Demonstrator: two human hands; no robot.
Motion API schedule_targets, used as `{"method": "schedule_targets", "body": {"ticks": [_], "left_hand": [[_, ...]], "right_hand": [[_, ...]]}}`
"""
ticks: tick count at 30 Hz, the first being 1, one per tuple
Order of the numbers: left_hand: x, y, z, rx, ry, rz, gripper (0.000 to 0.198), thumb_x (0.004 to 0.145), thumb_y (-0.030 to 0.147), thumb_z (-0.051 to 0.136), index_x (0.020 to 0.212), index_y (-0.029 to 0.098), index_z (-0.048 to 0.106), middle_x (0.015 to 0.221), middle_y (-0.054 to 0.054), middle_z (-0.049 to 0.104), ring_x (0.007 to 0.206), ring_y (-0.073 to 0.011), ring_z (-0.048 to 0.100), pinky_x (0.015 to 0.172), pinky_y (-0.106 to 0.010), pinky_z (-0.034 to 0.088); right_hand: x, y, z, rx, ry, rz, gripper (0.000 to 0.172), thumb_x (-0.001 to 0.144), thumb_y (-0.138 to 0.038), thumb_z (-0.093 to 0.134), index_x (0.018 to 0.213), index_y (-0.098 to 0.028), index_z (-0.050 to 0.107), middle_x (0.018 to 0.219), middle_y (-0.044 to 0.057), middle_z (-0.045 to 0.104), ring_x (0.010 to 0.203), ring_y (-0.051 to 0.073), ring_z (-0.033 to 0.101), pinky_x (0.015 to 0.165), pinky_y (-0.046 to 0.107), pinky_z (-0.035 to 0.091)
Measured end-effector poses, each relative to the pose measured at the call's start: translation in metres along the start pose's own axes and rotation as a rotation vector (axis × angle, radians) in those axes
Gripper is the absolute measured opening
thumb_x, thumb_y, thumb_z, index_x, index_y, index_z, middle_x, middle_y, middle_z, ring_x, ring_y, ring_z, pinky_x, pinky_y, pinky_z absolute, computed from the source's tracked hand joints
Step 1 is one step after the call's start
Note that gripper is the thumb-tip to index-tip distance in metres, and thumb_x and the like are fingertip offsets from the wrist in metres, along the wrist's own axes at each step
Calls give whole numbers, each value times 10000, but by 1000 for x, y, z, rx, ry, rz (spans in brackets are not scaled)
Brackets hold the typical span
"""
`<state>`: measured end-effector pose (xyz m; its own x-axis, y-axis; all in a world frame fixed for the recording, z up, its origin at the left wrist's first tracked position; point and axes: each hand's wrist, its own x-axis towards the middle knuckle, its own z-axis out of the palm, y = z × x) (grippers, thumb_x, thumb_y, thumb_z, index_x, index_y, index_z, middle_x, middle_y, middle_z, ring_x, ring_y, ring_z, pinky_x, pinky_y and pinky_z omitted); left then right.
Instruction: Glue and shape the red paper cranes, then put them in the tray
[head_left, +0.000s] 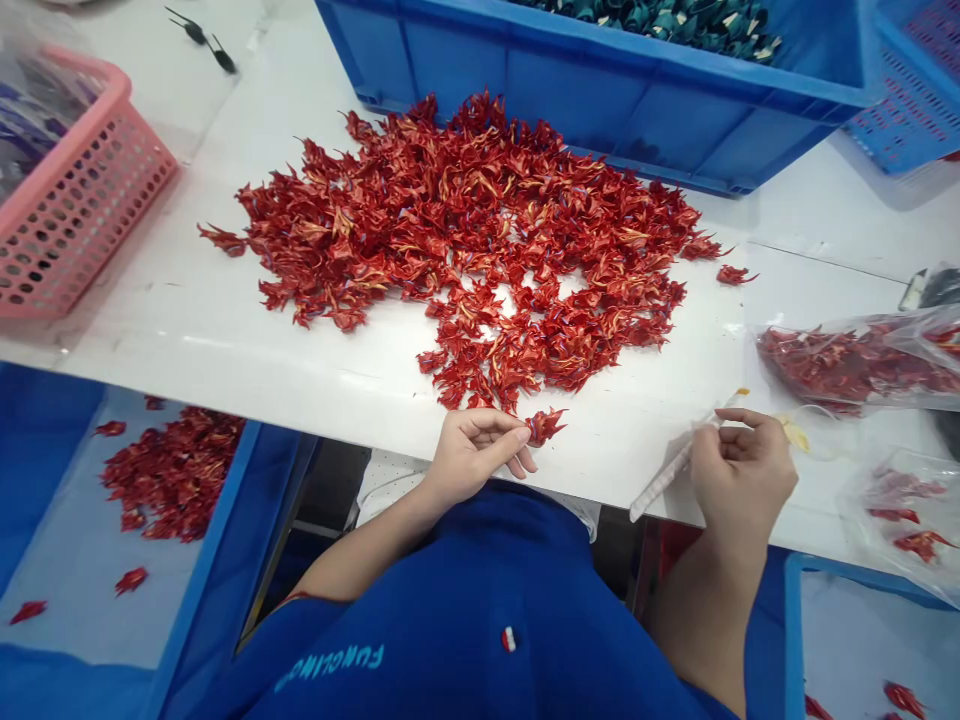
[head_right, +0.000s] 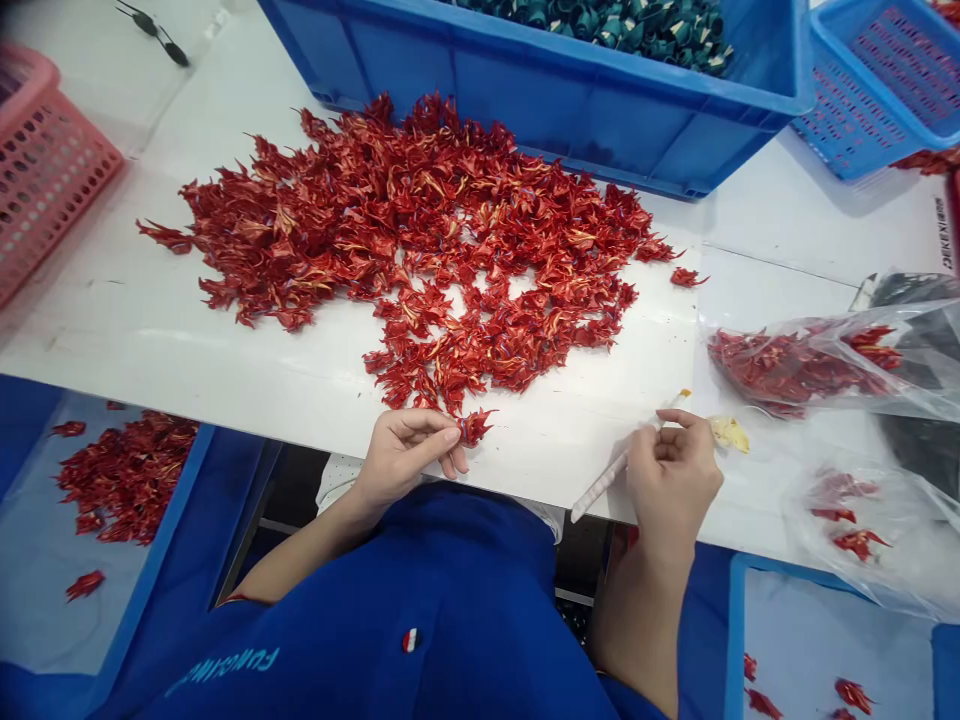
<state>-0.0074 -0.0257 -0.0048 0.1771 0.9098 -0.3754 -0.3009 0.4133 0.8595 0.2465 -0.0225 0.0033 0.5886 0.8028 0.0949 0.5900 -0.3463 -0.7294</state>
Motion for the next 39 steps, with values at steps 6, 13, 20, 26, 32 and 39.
{"method": "schedule_targets", "body": {"ticks": [6, 13, 20, 26, 32, 39], "left_hand": [[0, 0, 2, -14, 25, -32, 426, 640, 532, 806, 628, 129, 666, 482, -51, 670, 396, -160, 626, 414, -251, 545], [-1, 1, 4, 8, 51, -32, 418, 633, 521, 813, 619, 134, 655, 468, -36, 657, 384, -151, 613, 399, -244, 531], [-3, -4, 8, 45, 103, 7, 394, 629, 485, 825, 649, 129, 658, 477, -32, 662, 401, -147, 627, 431, -236, 562], [-5, -10, 11, 56, 123, 52, 349, 654, 448, 810, 649, 130, 666, 500, -29, 666, 422, -134, 637, 451, -214, 571], [-5, -12, 10, 75, 126, 121, 362, 679, 466, 795, 638, 132, 662, 531, -31, 663, 443, -137, 645, 437, -213, 569], [-5, -10, 12, 20, 128, 119, 425, 653, 535, 799, 645, 130, 672, 523, -19, 645, 423, -117, 622, 434, -206, 568]], "right_hand": [[-2, -10, -3, 841, -468, -41, 166, 727, -356, 640, 831, -229, 670, 531, -17, 542, 331, 102, 363, 329, 241, 222], [-34, -28, 19, 856, -334, -379, 202, 813, -434, 652, 788, -234, 654, 480, -50, 448, 345, 91, 349, 347, 233, 277], [-72, -46, 16, 376, -292, -626, 91, 801, -193, 656, 887, -222, 648, 678, -5, 677, 459, 131, 580, 436, 264, 461], [-67, -68, 24, 200, -359, -875, 123, 805, -129, 607, 816, -235, 544, 556, -65, 593, 374, 82, 492, 396, 209, 391], [-69, -66, 21, 216, -469, -893, 189, 783, -86, 567, 746, -243, 467, 503, -80, 539, 362, 91, 482, 401, 215, 395], [-75, -67, 20, 254, -390, -791, 128, 823, -125, 599, 832, -234, 533, 612, -43, 637, 443, 101, 578, 435, 208, 440]]}}
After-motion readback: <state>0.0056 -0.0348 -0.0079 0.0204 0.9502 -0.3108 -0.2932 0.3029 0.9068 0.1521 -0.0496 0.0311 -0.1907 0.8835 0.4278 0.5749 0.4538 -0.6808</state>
